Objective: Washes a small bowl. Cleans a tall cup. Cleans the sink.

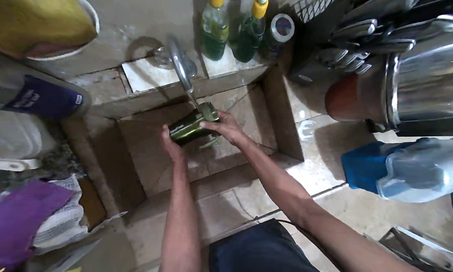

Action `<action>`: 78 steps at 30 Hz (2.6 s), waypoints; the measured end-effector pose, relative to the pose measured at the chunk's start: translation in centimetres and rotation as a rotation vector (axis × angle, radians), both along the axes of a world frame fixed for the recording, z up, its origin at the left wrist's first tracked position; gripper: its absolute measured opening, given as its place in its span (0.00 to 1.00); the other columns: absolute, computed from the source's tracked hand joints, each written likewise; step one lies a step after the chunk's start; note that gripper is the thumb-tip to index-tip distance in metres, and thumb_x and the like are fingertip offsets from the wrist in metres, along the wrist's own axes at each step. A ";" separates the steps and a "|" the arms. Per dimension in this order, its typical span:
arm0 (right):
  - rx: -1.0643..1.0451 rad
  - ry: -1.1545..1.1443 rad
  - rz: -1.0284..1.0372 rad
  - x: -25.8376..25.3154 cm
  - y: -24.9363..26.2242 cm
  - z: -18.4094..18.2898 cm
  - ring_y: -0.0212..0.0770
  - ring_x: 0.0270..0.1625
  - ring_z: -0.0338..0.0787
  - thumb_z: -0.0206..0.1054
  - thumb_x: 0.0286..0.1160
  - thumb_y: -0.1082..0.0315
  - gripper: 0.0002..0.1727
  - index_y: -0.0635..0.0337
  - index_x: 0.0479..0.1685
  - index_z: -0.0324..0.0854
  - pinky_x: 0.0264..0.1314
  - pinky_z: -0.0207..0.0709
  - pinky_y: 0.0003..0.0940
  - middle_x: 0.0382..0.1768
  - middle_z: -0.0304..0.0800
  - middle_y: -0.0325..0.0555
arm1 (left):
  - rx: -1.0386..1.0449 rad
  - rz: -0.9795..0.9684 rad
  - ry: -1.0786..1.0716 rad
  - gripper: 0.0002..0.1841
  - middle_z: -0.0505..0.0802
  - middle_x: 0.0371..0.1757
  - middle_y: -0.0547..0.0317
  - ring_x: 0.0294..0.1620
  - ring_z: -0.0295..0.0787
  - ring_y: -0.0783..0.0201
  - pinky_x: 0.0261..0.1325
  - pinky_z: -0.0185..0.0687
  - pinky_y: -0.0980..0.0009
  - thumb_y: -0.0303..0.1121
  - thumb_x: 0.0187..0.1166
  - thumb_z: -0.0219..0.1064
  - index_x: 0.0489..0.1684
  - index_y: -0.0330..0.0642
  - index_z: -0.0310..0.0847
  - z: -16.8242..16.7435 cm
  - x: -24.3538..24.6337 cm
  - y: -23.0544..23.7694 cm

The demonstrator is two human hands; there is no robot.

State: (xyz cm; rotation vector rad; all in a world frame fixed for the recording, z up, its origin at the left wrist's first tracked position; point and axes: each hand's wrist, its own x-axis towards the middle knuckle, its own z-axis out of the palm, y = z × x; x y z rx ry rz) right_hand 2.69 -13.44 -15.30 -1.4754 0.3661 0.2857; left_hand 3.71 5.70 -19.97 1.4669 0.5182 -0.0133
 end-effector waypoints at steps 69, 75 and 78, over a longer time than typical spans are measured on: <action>-0.326 -0.033 0.231 1.4 0.6 2.7 0.47 0.42 0.95 0.74 0.77 0.62 0.29 0.60 0.76 0.75 0.42 0.93 0.48 0.52 0.93 0.54 | -0.601 0.061 0.490 0.36 0.86 0.67 0.45 0.59 0.88 0.48 0.57 0.87 0.48 0.68 0.85 0.42 0.80 0.50 0.67 -1.2 1.6 -3.5; -0.598 0.049 0.214 1.9 0.3 1.0 0.50 0.47 0.94 0.83 0.61 0.46 0.27 0.55 0.53 0.89 0.54 0.85 0.61 0.43 0.95 0.50 | -0.467 0.044 0.523 0.34 0.85 0.70 0.44 0.61 0.87 0.46 0.58 0.86 0.47 0.64 0.86 0.47 0.80 0.51 0.68 -1.1 1.1 -3.1; -0.069 0.147 -0.051 1.8 -0.5 -1.8 0.46 0.44 0.95 0.83 0.66 0.62 0.25 0.61 0.62 0.85 0.41 0.91 0.46 0.50 0.94 0.52 | -0.246 0.048 0.447 0.36 0.82 0.76 0.44 0.67 0.86 0.45 0.58 0.87 0.42 0.65 0.84 0.56 0.85 0.53 0.65 1.2 1.4 -2.7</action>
